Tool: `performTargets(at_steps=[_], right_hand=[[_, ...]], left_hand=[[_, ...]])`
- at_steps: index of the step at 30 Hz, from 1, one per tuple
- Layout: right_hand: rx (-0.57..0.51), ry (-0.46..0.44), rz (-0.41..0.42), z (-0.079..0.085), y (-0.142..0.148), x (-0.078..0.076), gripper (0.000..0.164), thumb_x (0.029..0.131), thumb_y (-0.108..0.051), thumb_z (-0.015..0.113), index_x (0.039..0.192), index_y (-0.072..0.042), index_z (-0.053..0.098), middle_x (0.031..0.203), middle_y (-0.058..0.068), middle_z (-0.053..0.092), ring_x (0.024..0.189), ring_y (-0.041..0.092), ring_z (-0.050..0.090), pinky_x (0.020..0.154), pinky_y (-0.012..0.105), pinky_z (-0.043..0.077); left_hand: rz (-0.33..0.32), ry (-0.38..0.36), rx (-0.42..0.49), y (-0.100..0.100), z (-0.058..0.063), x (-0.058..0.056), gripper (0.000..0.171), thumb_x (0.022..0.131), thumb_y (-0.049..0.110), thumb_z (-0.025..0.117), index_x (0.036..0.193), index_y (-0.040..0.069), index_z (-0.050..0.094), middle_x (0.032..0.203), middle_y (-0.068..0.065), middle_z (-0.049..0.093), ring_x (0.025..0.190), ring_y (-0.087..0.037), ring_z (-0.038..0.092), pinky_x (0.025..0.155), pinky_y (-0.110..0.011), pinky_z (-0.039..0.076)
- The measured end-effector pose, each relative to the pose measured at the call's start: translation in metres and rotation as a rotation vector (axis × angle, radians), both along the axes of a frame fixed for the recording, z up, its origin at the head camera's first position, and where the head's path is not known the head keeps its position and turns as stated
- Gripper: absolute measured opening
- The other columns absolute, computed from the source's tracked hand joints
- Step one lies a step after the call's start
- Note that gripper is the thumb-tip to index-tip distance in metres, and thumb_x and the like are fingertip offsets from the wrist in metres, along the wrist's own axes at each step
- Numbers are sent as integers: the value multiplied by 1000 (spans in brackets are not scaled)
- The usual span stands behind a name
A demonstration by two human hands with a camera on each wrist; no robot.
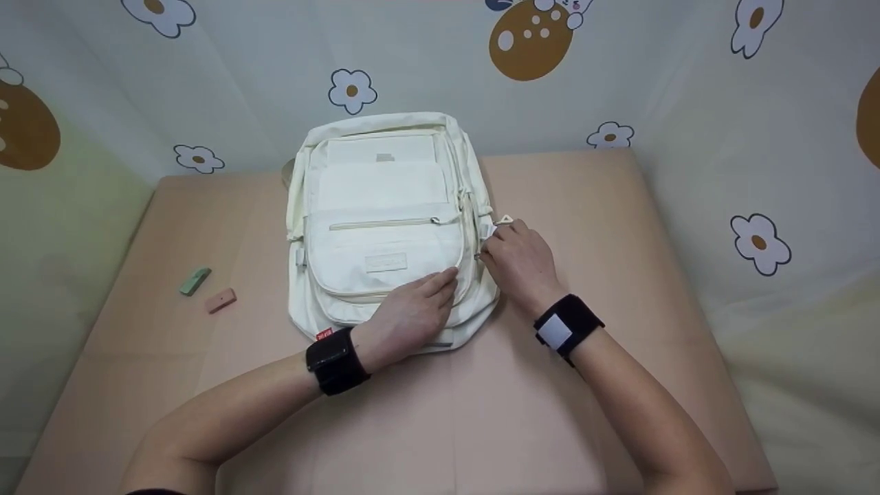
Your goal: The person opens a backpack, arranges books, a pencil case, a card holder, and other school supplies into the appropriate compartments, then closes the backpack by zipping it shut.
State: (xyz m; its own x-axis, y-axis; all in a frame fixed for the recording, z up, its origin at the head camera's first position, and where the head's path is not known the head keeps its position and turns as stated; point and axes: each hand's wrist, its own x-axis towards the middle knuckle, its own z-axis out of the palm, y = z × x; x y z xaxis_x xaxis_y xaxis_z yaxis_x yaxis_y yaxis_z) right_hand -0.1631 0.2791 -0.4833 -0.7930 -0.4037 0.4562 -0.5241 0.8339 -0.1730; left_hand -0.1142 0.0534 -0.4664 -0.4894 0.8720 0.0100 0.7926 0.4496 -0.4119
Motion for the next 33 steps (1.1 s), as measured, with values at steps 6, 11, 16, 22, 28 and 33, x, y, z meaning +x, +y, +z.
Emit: performTargets(at_steps=[6, 11, 16, 22, 28, 33], right_hand=[[11, 14, 9, 2, 2, -7, 10, 90, -13, 78, 95, -5, 77, 100, 13, 73, 90, 33, 59, 75, 46, 47], [18, 32, 0, 6, 5, -16, 9, 90, -15, 77, 95, -7, 78, 94, 11, 74, 86, 33, 59, 70, 47, 46], [15, 27, -46, 9, 6, -32, 9, 92, -16, 76, 93, -7, 78, 89, 10, 74, 85, 33, 59, 69, 47, 46], [20, -47, -121, 17, 2, -53, 12, 95, -16, 73, 96, -5, 78, 91, 12, 74, 88, 34, 59, 74, 50, 47], [86, -107, -159, 26, -5, -75, 14, 96, -17, 72, 97, -4, 78, 90, 14, 72, 88, 36, 59, 76, 50, 48], [130, -131, -179, 33, -11, -91, 17, 97, -17, 71, 98, -2, 78, 88, 15, 70, 88, 36, 59, 75, 51, 48]], left_hand=[[-7, -5, -22, 0, 1, 0, 24, 101, 14, 54, 106, 16, 77, 141, -8, 61, 145, -24, 40, 117, -32, 31], [-16, 23, -29, -1, 1, 0, 24, 100, 14, 54, 103, 16, 77, 137, -7, 64, 145, -24, 41, 116, -32, 32], [-19, 19, -26, -1, 1, 0, 23, 100, 14, 55, 100, 18, 77, 137, -7, 64, 145, -24, 41, 117, -32, 32], [-4, -14, -10, -1, 1, 1, 22, 100, 13, 55, 98, 17, 77, 140, -8, 62, 145, -24, 40, 118, -32, 29], [9, -7, -5, -1, 0, 2, 26, 101, 12, 51, 104, 14, 77, 140, -9, 62, 145, -24, 41, 118, -32, 30], [12, 7, -33, -1, 0, 3, 28, 101, 12, 50, 111, 12, 77, 141, -9, 62, 145, -24, 41, 117, -31, 31]])
